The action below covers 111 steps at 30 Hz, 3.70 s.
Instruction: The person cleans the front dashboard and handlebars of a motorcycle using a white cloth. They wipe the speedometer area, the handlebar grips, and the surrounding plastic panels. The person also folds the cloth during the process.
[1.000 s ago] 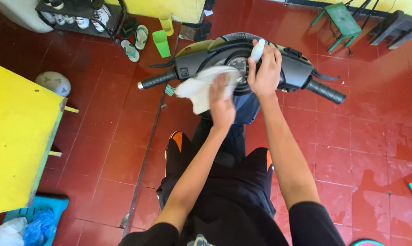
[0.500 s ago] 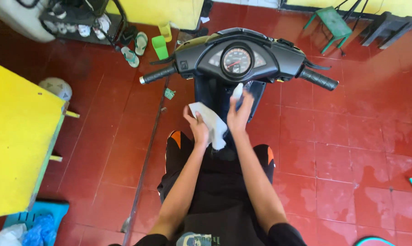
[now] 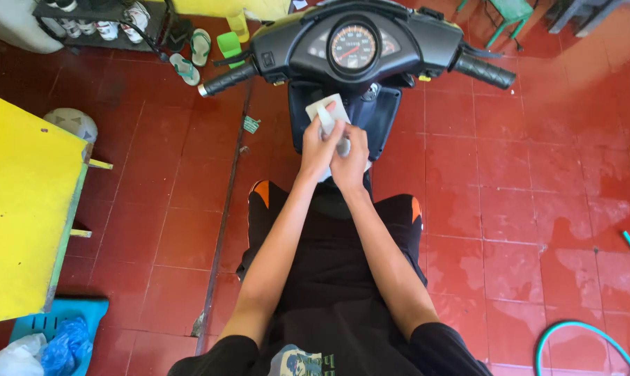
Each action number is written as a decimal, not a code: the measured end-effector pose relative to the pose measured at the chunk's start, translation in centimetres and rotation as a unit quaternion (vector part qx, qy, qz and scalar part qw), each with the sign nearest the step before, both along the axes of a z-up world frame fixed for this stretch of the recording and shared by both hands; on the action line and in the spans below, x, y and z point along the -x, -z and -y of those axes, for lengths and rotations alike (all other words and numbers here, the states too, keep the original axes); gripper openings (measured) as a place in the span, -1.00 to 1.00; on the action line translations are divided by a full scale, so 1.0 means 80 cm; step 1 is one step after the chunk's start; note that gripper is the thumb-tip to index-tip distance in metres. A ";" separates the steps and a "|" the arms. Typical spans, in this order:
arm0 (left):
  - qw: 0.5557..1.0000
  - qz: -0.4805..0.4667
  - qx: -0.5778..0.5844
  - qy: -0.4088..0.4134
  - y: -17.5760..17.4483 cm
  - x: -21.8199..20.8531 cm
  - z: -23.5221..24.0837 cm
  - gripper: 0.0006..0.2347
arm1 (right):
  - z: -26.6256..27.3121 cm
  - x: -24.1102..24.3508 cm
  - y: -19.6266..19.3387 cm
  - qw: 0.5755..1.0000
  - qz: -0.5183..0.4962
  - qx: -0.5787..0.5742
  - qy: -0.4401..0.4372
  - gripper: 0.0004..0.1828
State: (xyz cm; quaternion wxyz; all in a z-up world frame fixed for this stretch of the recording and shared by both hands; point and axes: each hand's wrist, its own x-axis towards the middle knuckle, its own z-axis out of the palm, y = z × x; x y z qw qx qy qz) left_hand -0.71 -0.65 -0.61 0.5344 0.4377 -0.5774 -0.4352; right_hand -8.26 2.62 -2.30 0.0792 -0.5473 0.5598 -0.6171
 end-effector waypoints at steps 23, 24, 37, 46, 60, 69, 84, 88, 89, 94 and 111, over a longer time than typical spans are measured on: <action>0.950 0.167 0.161 0.210 -0.127 0.037 0.019 -0.80 | -0.074 0.100 -0.035 0.764 0.599 -0.156 -0.181 -0.45; 0.946 0.191 0.152 0.212 -0.132 0.042 0.028 -0.76 | -0.075 0.105 -0.033 0.743 0.630 -0.119 -0.191 -0.55; 0.934 0.092 0.328 0.104 -0.163 0.084 0.180 -0.78 | -0.004 0.145 0.001 0.776 0.617 -0.101 0.083 -0.72; 0.921 0.150 0.356 0.055 -0.180 0.084 0.173 -0.78 | 0.127 0.088 -0.025 0.933 0.254 -0.008 0.256 -0.68; 0.947 0.137 0.284 0.063 -0.178 0.087 0.172 -0.76 | 0.140 0.053 0.152 0.962 0.233 -0.118 0.080 -0.42; 0.944 0.149 0.288 0.057 -0.177 0.087 0.174 -0.78 | 0.042 0.082 0.089 0.947 0.222 -0.216 -0.091 -0.86; 0.947 0.135 0.290 0.029 -0.179 0.091 0.171 -0.77 | 0.101 0.100 0.136 0.870 0.049 -0.476 -0.118 -0.55; 0.944 0.150 0.293 0.011 -0.177 0.090 0.173 -0.77 | 0.048 0.063 0.243 0.839 0.415 -0.313 -0.162 -0.45; 0.949 0.140 0.283 0.015 -0.178 0.090 0.170 -0.77 | 0.037 0.052 0.240 0.836 0.436 -0.323 -0.080 -0.62; 0.951 0.129 0.277 0.033 -0.180 0.090 0.168 -0.77 | 0.083 0.073 0.252 0.921 0.350 -0.173 -0.002 -0.60; 0.951 0.143 0.271 0.037 -0.175 0.087 0.171 -0.80 | 0.051 0.093 0.207 0.912 0.376 -0.163 -0.007 -0.44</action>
